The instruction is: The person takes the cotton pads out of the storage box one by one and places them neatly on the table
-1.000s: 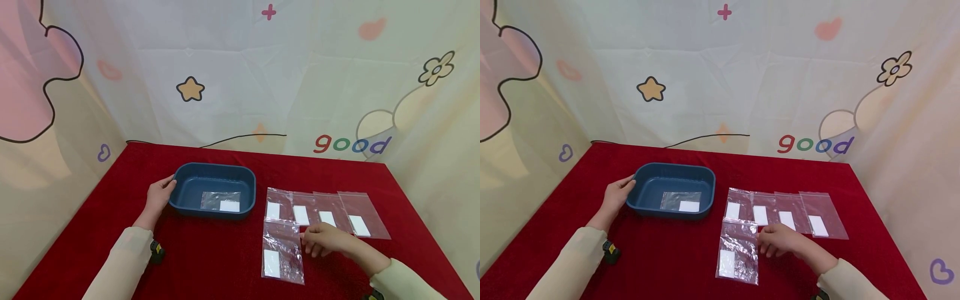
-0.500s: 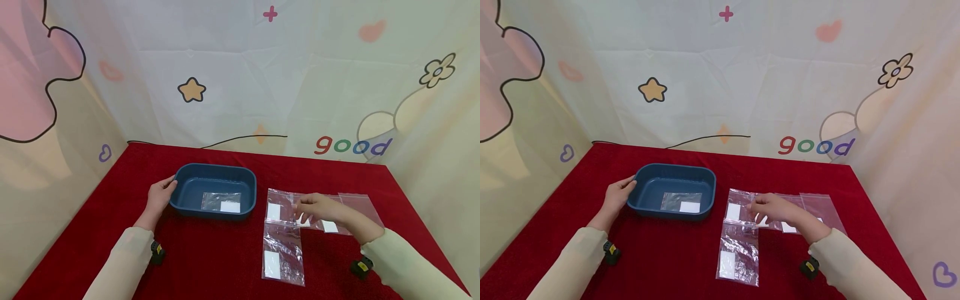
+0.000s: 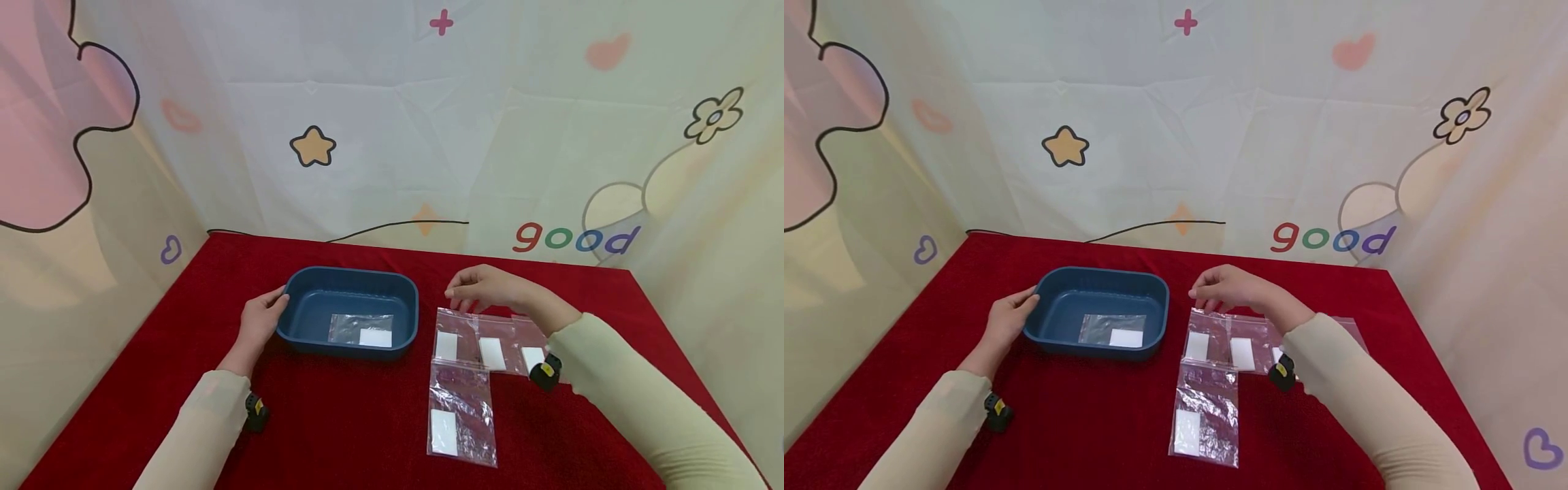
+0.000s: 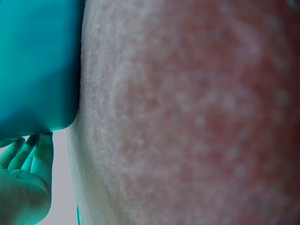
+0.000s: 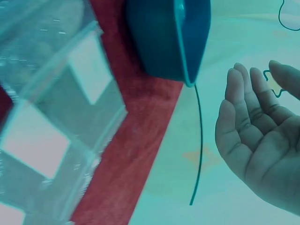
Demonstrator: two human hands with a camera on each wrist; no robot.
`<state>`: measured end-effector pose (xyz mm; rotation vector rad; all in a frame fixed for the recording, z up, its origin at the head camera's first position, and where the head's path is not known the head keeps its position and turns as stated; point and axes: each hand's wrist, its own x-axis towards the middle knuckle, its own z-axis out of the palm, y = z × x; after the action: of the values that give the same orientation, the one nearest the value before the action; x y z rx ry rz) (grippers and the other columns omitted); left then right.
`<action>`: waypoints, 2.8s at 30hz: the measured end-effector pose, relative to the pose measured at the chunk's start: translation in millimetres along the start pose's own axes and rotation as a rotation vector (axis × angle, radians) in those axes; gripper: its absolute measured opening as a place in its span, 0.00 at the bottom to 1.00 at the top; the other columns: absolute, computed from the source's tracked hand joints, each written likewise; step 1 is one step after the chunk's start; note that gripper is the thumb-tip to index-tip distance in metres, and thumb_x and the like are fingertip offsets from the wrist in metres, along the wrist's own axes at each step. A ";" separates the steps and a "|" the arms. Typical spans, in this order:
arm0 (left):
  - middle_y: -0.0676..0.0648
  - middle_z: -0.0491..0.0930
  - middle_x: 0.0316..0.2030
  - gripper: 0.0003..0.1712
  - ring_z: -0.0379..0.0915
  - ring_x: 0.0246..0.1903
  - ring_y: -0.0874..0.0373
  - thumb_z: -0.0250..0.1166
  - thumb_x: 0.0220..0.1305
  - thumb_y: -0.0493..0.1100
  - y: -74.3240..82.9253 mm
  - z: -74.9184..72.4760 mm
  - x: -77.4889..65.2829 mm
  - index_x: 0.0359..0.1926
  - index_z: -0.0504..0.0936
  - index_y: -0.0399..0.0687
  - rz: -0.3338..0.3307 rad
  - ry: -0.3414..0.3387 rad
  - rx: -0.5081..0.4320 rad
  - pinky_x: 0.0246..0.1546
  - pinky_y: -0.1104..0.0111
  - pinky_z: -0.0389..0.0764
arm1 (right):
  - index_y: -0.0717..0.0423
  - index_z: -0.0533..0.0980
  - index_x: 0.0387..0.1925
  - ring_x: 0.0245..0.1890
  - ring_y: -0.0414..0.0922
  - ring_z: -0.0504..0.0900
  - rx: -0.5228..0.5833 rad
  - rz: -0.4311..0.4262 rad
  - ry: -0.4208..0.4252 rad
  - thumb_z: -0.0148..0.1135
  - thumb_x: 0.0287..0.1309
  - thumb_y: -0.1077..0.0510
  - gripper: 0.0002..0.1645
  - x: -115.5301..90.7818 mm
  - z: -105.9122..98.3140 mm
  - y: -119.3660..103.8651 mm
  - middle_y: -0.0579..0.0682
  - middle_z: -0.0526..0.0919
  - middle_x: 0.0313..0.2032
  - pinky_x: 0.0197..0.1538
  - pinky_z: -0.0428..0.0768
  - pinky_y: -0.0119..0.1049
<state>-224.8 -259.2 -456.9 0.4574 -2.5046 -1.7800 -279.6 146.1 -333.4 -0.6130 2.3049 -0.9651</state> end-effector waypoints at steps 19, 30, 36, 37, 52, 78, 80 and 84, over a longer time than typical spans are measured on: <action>0.37 0.66 0.75 0.28 0.62 0.75 0.43 0.53 0.80 0.44 1.3 -0.8 -1.6 0.74 0.67 0.40 -0.011 0.002 -0.009 0.73 0.50 0.70 | 0.59 0.75 0.65 0.59 0.58 0.83 -0.140 0.064 -0.177 0.61 0.70 0.50 0.27 87.8 -4.4 -69.1 0.59 0.84 0.56 0.60 0.84 0.41; 0.37 0.66 0.74 0.27 0.63 0.75 0.43 0.53 0.80 0.44 0.9 -0.6 -0.2 0.74 0.67 0.40 -0.011 0.007 -0.017 0.72 0.50 0.71 | 0.59 0.75 0.64 0.62 0.58 0.81 -0.073 0.106 -0.189 0.63 0.69 0.52 0.26 125.4 10.5 -77.3 0.58 0.82 0.58 0.68 0.80 0.47; 0.37 0.66 0.74 0.27 0.63 0.74 0.43 0.52 0.80 0.44 0.1 0.0 0.3 0.74 0.67 0.40 -0.014 0.003 -0.008 0.72 0.51 0.71 | 0.60 0.75 0.66 0.64 0.55 0.80 -0.009 0.196 -0.236 0.60 0.72 0.53 0.26 143.8 31.3 -76.0 0.59 0.80 0.63 0.71 0.77 0.47; 0.37 0.66 0.74 0.27 0.63 0.74 0.43 0.52 0.80 0.44 -0.2 0.2 0.4 0.74 0.67 0.40 -0.013 0.003 -0.007 0.72 0.51 0.71 | 0.60 0.75 0.66 0.64 0.55 0.79 -0.001 0.215 -0.238 0.60 0.72 0.53 0.26 147.0 35.5 -75.0 0.59 0.80 0.63 0.71 0.76 0.48; 0.37 0.66 0.75 0.27 0.63 0.74 0.43 0.52 0.80 0.44 0.8 2.0 1.1 0.74 0.67 0.40 -0.009 0.011 -0.001 0.72 0.50 0.71 | 0.57 0.81 0.60 0.61 0.51 0.82 -0.078 0.346 -0.179 0.63 0.69 0.53 0.22 168.5 70.3 -65.1 0.54 0.86 0.57 0.68 0.78 0.47; 0.36 0.67 0.73 0.27 0.63 0.74 0.42 0.54 0.79 0.43 -4.2 0.5 4.6 0.73 0.68 0.37 0.026 0.021 0.002 0.72 0.50 0.71 | 0.54 0.86 0.51 0.40 0.42 0.80 -0.325 0.544 -0.326 0.73 0.60 0.56 0.17 186.5 88.2 -72.7 0.51 0.87 0.48 0.41 0.82 0.30; 0.35 0.67 0.73 0.27 0.63 0.75 0.42 0.54 0.79 0.43 -4.4 0.5 4.9 0.73 0.68 0.37 0.026 0.022 0.008 0.72 0.50 0.71 | 0.55 0.86 0.47 0.38 0.41 0.80 -0.308 0.524 -0.335 0.72 0.62 0.58 0.12 186.0 88.8 -73.1 0.51 0.86 0.44 0.39 0.81 0.28; 0.36 0.66 0.74 0.27 0.63 0.75 0.42 0.53 0.79 0.44 -5.4 0.6 5.2 0.73 0.68 0.38 0.020 0.019 0.005 0.72 0.50 0.71 | 0.55 0.85 0.36 0.36 0.42 0.80 -0.264 0.498 -0.350 0.67 0.65 0.60 0.03 183.3 89.6 -73.7 0.51 0.83 0.37 0.38 0.80 0.28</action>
<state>-228.7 -261.7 -462.8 0.4458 -2.4932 -1.7546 -342.8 -53.9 -388.8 -0.2556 2.1242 -0.2969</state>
